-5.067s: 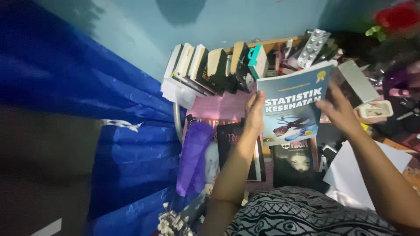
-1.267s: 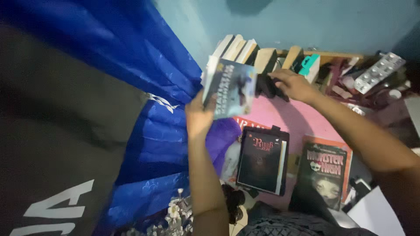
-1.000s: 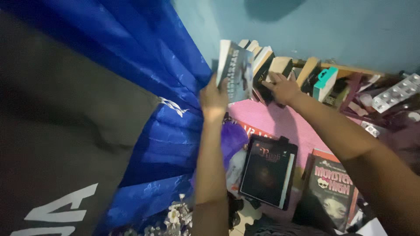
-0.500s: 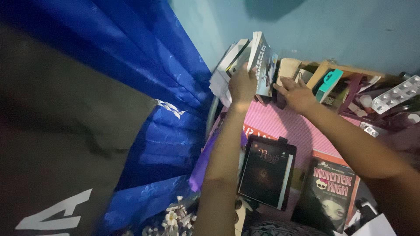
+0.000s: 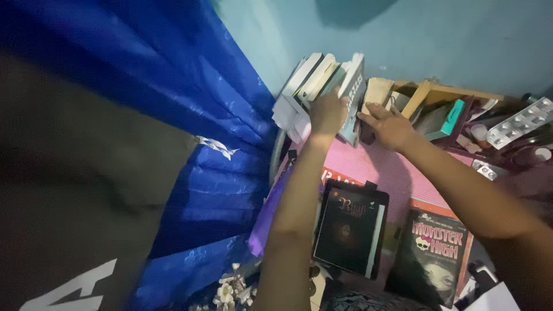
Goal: The person picks up several books and papers from a cluttered desk, flips through their pages, and places them into a new stack. They also retrieve papers from a purple plastic bag and add them to the stack.
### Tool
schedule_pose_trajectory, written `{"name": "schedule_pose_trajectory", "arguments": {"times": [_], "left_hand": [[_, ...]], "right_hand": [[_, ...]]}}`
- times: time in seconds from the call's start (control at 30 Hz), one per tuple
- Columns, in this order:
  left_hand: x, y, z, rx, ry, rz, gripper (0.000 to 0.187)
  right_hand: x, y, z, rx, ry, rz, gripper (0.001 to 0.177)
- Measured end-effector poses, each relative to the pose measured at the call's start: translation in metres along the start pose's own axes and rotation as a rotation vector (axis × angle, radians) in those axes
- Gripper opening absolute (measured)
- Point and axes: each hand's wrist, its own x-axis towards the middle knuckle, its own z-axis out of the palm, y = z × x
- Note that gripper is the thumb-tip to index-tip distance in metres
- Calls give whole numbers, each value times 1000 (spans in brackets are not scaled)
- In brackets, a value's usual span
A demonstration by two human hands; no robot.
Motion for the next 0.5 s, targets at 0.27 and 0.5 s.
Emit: {"name": "schedule_pose_trajectory", "arguments": {"times": [0.27,0.5], "left_hand": [[2,-17,61,-31,-47,-174,31],[25,-37,99,70,-79,-108,29]], "right_hand": [[2,6,24,30,-14,27,68],[6,12,36,19,-125,69,71]]}}
